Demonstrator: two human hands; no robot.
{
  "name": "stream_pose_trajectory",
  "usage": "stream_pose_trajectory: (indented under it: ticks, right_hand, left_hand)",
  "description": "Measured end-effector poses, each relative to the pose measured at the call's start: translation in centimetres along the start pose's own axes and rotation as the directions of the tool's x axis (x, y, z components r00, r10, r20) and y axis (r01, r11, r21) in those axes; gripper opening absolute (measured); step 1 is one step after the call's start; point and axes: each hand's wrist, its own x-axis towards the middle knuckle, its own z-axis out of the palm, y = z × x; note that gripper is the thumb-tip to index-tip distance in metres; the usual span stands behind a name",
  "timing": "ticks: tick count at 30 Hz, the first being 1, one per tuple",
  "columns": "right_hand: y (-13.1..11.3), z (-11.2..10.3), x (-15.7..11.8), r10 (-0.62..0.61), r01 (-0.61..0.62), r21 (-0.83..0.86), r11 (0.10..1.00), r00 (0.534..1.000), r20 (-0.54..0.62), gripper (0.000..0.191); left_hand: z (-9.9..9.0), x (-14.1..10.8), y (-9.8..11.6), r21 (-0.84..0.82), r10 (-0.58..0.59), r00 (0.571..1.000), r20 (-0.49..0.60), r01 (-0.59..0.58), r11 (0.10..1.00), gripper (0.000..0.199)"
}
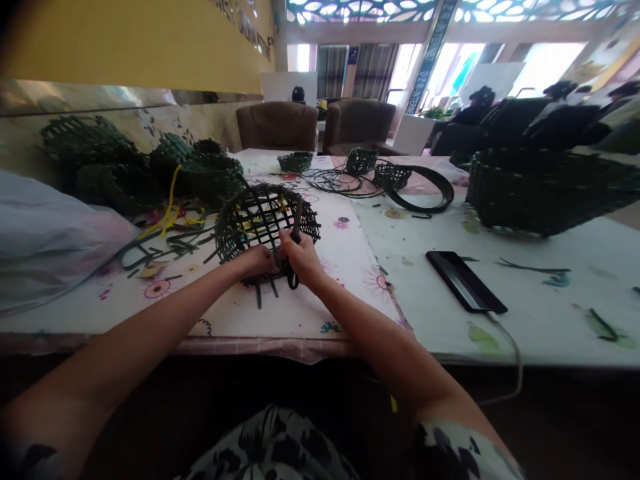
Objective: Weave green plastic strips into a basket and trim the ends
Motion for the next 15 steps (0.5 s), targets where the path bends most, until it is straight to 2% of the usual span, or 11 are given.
stream_pose_trajectory:
  ticks: [3,5,7,9,11,13,14,15]
  right_hand:
    - [0.1,0.4,-0.3,-0.027,0.027,0.016,0.999,1.000,-0.013,0.052]
    - [-0.2,0.6,-0.5,-0.001,0.001,-0.026,1.000,1.000,0.004,0.054]
    - [-1.0,0.3,-0.6,0.014,-0.012,-0.043,0.999,0.999,0.047,0.055]
    - [-2.4,-0.8,-0.6,-0.023,0.028,-0.051,0.998,0.995,0.093,0.051]
    - [-4.0,-2.8,-0.6,-0.063,0.084,-0.176,0.981,0.991,0.119,0.045]
    - [-5.0,-5.3,-0.5,-0.022,0.076,-0.354,0.932,0.988,0.155,0.045]
    - [-5.3,-6.7,-0.5,-0.005,0.094,-0.486,0.869,0.983,0.181,0.043]
    - [-5.3,-8.0,-0.5,-0.020,0.128,-0.634,0.763,0.984,0.175,0.041]
  left_hand:
    - [0.2,0.3,-0.1,-0.015,-0.029,1.000,0.006,0.029,0.999,0.012]
    - [0.4,0.4,-0.1,-0.021,-0.033,0.999,0.000,0.033,0.999,0.012]
    - [0.5,0.4,-0.2,-0.018,-0.034,0.999,-0.012,0.034,0.999,0.013]
    - [0.6,0.3,-0.2,-0.012,-0.026,0.999,-0.030,0.026,1.000,0.013]
    - [0.7,0.0,-0.4,-0.007,-0.007,0.998,-0.060,0.006,1.000,0.015]
    - [0.9,-0.2,-0.7,0.001,0.028,0.995,-0.095,-0.028,1.000,0.016]
    - [0.9,-0.3,-0.9,0.010,0.047,0.993,-0.112,-0.046,0.999,0.017]
    - [0.9,-0.3,-1.0,0.023,0.069,0.989,-0.130,-0.067,0.998,0.016]
